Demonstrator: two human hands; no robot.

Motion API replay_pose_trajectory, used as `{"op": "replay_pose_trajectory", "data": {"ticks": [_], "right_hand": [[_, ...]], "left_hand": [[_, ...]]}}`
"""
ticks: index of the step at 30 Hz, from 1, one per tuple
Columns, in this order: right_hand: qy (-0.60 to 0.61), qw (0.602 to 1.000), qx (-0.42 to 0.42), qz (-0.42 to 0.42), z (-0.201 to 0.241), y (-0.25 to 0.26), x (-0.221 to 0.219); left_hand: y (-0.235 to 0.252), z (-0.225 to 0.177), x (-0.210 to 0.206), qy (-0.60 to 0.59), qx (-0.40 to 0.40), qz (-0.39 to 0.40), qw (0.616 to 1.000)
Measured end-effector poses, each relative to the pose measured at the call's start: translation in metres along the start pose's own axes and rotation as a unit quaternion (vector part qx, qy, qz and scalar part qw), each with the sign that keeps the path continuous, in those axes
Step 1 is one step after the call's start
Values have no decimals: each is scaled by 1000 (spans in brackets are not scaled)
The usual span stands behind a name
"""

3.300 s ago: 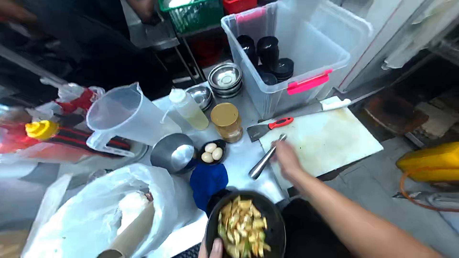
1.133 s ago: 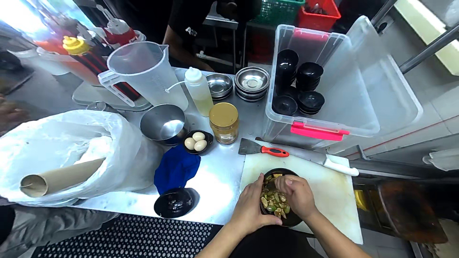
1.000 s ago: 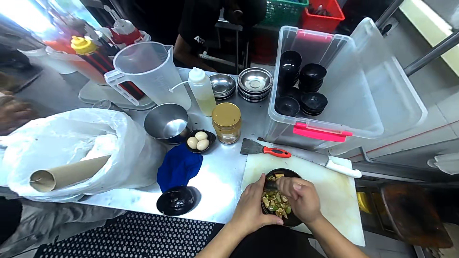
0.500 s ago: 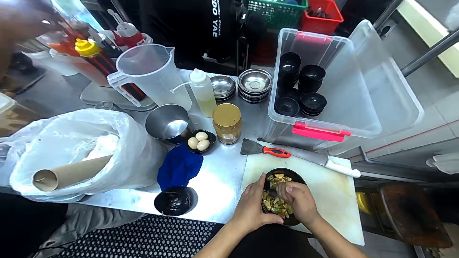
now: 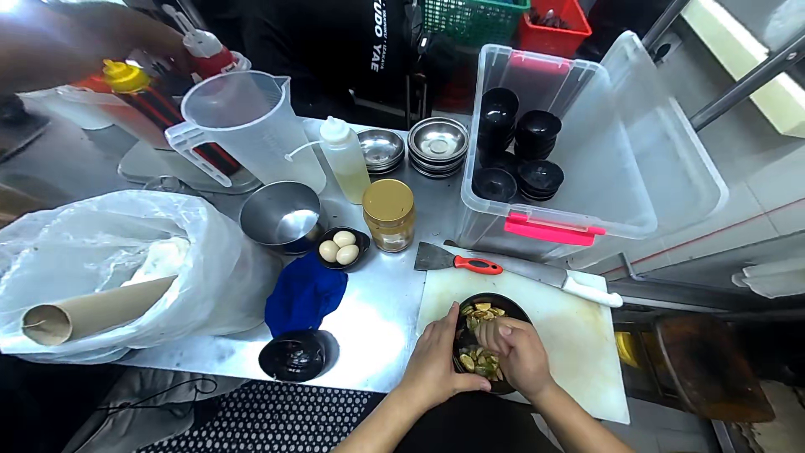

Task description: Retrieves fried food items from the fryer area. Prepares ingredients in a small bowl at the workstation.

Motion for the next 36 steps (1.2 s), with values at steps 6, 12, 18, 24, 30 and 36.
{"op": "replay_pose_trajectory", "data": {"ticks": [6, 12, 18, 24, 30, 36], "right_hand": [[-43, 999, 16, 7, 3, 1, -1], [-42, 999, 12, 15, -2, 5, -5], [-83, 996, 32, 31, 3, 2, -7], [-115, 993, 38, -13, 12, 10, 15], [-86, 993, 78, -25, 25, 11, 21], [-71, 994, 83, -15, 25, 8, 11]], "left_hand": [[-1, 0, -1, -5, 1, 4, 1000], [0, 1, -1, -8, 8, 9, 1000], [-1, 0, 0, -12, 6, 0, 1000], [0, 1, 0, -12, 13, 4, 1000], [1, 1, 0, -14, 12, 7, 1000], [3, 3, 0, -11, 20, 16, 1000]]}}
Point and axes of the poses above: each hand's wrist, its own y-axis towards the middle knuckle, its own x-axis out of the back of the hand, z = x × y, the point moved 9 cm from there along y, towards the middle knuckle, and after that the axes turned 13 degrees about -x, right-handed, at the moved point
